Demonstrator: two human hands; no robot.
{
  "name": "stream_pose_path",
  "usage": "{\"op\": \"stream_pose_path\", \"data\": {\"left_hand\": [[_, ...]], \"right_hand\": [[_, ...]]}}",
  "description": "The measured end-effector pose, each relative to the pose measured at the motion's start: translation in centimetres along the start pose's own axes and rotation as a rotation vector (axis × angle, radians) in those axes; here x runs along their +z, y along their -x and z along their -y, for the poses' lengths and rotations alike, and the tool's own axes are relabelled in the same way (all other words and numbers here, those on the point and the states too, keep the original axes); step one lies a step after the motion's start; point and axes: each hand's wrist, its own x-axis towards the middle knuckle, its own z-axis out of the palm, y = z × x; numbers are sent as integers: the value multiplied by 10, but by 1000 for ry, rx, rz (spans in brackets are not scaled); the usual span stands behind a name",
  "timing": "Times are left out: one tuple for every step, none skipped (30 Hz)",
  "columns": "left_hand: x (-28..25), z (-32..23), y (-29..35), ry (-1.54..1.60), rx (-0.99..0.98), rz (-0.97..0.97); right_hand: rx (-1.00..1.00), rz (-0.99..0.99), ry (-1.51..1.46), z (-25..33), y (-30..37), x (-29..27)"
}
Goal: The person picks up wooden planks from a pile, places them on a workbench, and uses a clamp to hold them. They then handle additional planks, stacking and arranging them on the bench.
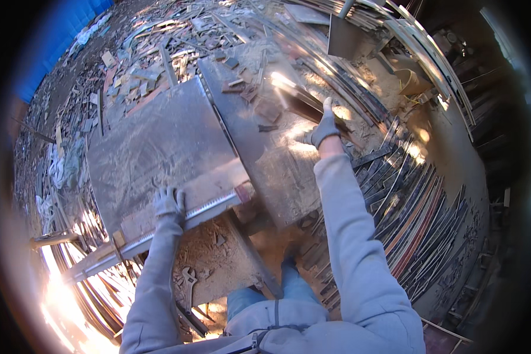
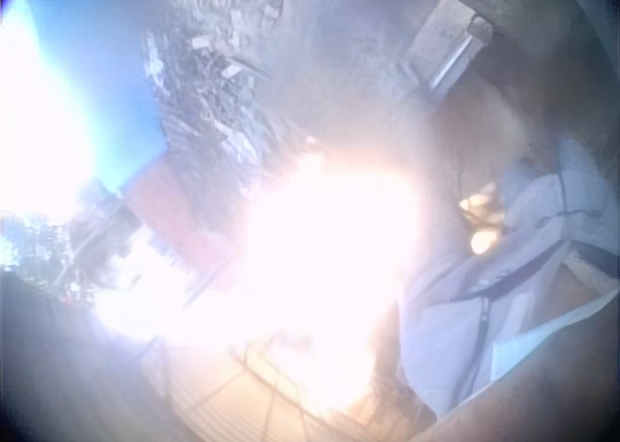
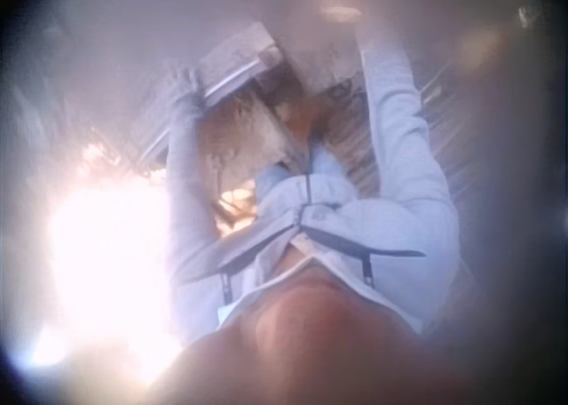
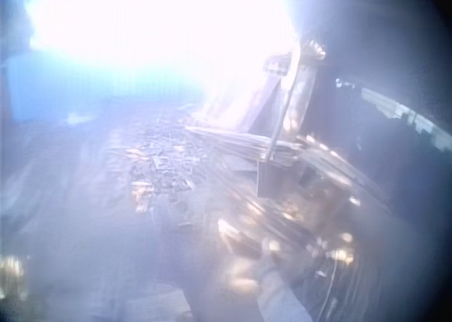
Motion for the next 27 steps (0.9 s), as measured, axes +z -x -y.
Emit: {"op": "stream_pose_path", "data": {"left_hand": [[-3,-7,23,-4,-9,-5],[-4,-16,41,-17,-39,52],[-2,-21,62,16,-36,56],[0,-24,83,23,-32,74],[3,-27,103,11,-24,90],[9,-29,121,-14,-32,85],[13,-33,134,-32,30,51],[18,-37,150,-31,12,63],[20,-42,171,-12,-8,91],[21,-45,187,-15,-24,123],[23,-51,203,-1,-35,141],[23,-57,219,23,-17,127],[22,-60,237,1,-44,177],[25,-63,243,-3,-40,180],[28,-65,252,-8,-44,173],[31,-65,261,-30,-54,203],[35,-64,268,-19,-20,169],[40,-62,274,-20,-9,174],[42,-60,284,-37,-44,263],[45,-56,292,-14,-26,268],[46,-52,300,56,8,226],[44,-48,310,79,42,237],[40,-44,317,118,111,259],[36,-43,322,112,90,375],[32,-41,325,145,91,377],[26,-41,324,102,70,513],[23,-42,328,80,66,586]], "right_hand": [[-8,31,-76,30,-42,-4],[-13,62,-152,55,-86,-6],[-2,129,-244,62,-128,-8],[46,156,-105,65,-164,-4],[32,-30,-61,53,-190,-5],[31,59,-191,48,-207,-3],[23,90,-312,35,-217,-6],[12,66,-425,16,-212,-23],[8,-7,-517,0,-203,-42],[-25,-6,-502,-8,-194,-56],[32,41,-383,-10,-179,-77],[49,95,-334,-11,-167,-92],[75,50,-315,-13,-154,-107],[39,53,-289,-14,-144,-115],[47,116,-266,-10,-136,-120],[43,130,-253,-11,-126,-125],[67,82,-240,-11,-118,-128],[64,72,-324,-14,-108,-131],[100,204,-443,-17,-96,-135],[55,278,-281,-26,-77,-148],[9,314,-95,-36,-57,-161],[-137,332,96,-55,-31,-178],[-178,289,304,-76,-4,-196],[-110,211,487,-110,27,-217],[-124,251,653,-143,58,-241],[-150,275,933,-181,86,-261],[-152,275,1231,-218,111,-283]]}}
